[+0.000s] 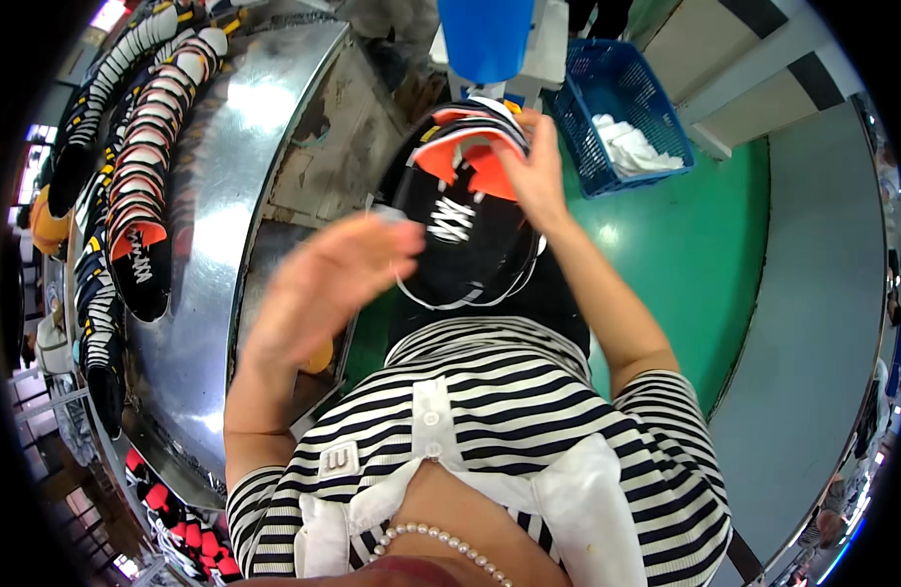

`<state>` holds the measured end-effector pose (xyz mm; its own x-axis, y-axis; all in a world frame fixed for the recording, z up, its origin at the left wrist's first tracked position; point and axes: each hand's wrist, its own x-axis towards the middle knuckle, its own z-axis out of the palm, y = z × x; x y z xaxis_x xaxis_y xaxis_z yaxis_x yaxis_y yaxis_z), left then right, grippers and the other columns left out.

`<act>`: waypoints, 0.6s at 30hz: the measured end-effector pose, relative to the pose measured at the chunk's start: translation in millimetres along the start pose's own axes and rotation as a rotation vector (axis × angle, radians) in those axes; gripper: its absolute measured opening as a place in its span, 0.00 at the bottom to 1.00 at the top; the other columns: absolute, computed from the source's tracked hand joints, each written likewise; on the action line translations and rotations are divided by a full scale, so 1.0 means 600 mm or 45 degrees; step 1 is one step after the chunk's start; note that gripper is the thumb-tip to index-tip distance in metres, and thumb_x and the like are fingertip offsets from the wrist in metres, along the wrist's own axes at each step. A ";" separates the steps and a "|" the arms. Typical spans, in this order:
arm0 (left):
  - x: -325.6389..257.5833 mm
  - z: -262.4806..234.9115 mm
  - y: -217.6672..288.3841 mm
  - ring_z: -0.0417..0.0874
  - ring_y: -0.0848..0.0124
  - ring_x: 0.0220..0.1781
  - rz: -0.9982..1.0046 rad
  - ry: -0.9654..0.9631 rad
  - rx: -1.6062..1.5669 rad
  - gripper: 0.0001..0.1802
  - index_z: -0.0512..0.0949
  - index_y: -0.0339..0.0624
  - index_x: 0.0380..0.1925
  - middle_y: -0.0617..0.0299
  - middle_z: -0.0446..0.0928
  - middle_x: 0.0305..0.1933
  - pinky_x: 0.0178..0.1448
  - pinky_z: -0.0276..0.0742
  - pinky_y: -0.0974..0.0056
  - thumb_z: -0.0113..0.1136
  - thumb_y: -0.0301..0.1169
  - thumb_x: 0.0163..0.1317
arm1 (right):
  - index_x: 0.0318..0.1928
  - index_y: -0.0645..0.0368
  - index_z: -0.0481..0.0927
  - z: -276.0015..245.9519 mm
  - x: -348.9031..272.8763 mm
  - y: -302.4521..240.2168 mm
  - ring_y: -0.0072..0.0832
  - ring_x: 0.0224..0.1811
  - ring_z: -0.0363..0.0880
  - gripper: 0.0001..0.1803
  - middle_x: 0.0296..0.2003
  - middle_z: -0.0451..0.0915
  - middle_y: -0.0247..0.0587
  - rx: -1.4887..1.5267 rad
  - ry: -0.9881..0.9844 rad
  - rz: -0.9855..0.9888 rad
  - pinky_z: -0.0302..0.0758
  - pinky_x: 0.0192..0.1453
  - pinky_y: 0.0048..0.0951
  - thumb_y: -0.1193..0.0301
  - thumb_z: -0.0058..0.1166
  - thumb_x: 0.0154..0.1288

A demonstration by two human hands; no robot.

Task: The person picks up pairs of shoe uppers, applies a yellow adhesive label to the heel area of each shoe, and places them into a stack.

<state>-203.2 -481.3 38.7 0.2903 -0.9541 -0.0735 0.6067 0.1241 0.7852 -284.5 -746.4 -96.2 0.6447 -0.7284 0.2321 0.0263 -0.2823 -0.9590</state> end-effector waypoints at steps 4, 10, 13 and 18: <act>0.152 -0.014 -0.064 0.69 0.64 0.63 -0.008 0.366 0.256 0.34 0.67 0.34 0.56 0.51 0.70 0.59 0.65 0.64 0.59 0.48 0.54 0.66 | 0.60 0.61 0.57 0.047 -0.026 -0.088 0.41 0.58 0.70 0.40 0.55 0.65 0.52 0.094 -0.098 -0.214 0.69 0.58 0.35 0.70 0.66 0.51; 0.195 -0.047 -0.142 0.80 0.72 0.44 -0.061 0.585 0.349 0.16 0.75 0.37 0.46 0.59 0.79 0.44 0.49 0.74 0.68 0.54 0.36 0.64 | 0.56 0.61 0.66 0.035 -0.002 -0.007 0.29 0.45 0.75 0.26 0.43 0.77 0.48 0.182 -0.127 0.082 0.70 0.49 0.26 0.60 0.57 0.62; 0.182 -0.112 -0.122 0.80 0.74 0.34 -0.189 0.754 0.312 0.20 0.76 0.38 0.42 0.61 0.80 0.33 0.43 0.75 0.69 0.49 0.45 0.67 | 0.41 0.63 0.76 0.045 0.013 0.040 0.27 0.39 0.76 0.11 0.36 0.79 0.43 0.245 0.052 0.179 0.71 0.44 0.27 0.67 0.51 0.66; 0.221 -0.136 -0.070 0.77 0.79 0.39 0.092 0.818 0.765 0.20 0.77 0.36 0.43 0.66 0.79 0.39 0.45 0.70 0.71 0.53 0.43 0.66 | 0.47 0.64 0.74 0.015 0.037 0.028 0.22 0.38 0.79 0.19 0.35 0.79 0.39 0.425 -0.250 0.406 0.75 0.37 0.24 0.63 0.58 0.61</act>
<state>-129.8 -591.1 -54.3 0.7825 -0.5896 -0.2003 0.1311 -0.1585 0.9786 -262.8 -761.8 -108.4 0.7914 -0.6054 -0.0850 0.0268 0.1733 -0.9845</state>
